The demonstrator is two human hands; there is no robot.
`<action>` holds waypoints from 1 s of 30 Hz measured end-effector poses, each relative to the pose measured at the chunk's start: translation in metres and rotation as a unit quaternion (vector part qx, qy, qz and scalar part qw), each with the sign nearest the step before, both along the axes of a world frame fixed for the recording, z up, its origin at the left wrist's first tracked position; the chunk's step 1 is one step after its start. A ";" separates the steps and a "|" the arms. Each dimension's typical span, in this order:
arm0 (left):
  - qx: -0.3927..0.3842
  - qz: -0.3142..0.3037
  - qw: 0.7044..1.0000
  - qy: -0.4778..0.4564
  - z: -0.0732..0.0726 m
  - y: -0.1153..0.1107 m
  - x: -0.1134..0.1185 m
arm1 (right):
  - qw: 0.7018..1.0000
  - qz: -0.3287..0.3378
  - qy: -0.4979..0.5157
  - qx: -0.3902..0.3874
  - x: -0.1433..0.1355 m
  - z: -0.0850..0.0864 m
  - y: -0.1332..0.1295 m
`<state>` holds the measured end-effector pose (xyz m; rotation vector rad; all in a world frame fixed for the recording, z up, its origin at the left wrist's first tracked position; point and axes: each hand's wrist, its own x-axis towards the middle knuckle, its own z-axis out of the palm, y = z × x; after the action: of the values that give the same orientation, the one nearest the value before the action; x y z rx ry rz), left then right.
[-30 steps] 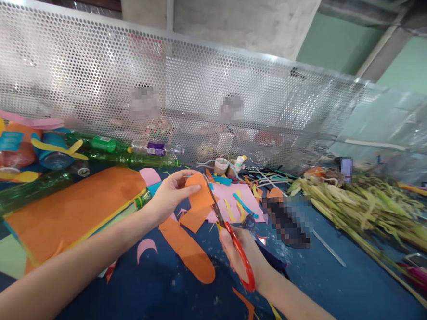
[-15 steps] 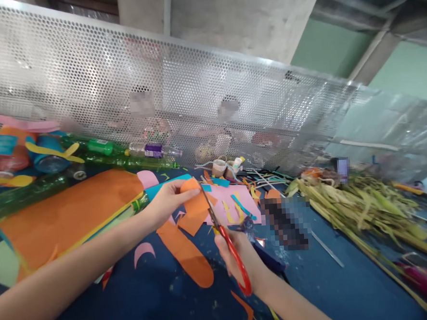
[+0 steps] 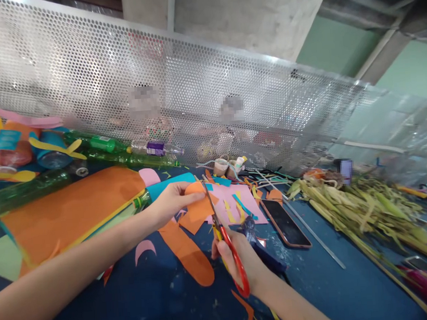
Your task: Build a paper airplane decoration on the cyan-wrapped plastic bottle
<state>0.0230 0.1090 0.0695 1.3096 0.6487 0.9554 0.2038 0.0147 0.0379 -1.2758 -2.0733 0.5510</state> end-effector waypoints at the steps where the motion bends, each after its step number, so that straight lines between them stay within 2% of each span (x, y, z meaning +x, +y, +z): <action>1: -0.002 -0.001 1.000 0.001 0.000 0.000 0.000 | 1.000 -0.001 0.001 0.002 0.001 -0.001 0.000; 9: -0.020 0.006 0.999 0.025 0.001 0.001 0.000 | 0.999 0.001 0.030 -0.010 0.001 -0.007 0.004; 23: -0.034 0.003 0.999 0.003 -0.009 0.007 0.002 | 0.999 -0.024 0.012 -0.037 0.001 -0.014 0.007; 27: -0.032 0.006 0.999 -0.005 -0.014 0.011 0.002 | 0.994 -0.064 0.040 -0.073 0.002 -0.019 0.011; 30: -0.034 0.009 0.999 0.000 -0.017 0.017 0.000 | 0.985 -0.122 0.054 -0.108 0.008 -0.012 0.023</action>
<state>0.0234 0.1256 0.0521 1.2448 0.6883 0.9414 0.2113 0.0380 0.0254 -1.5621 -1.7715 0.7306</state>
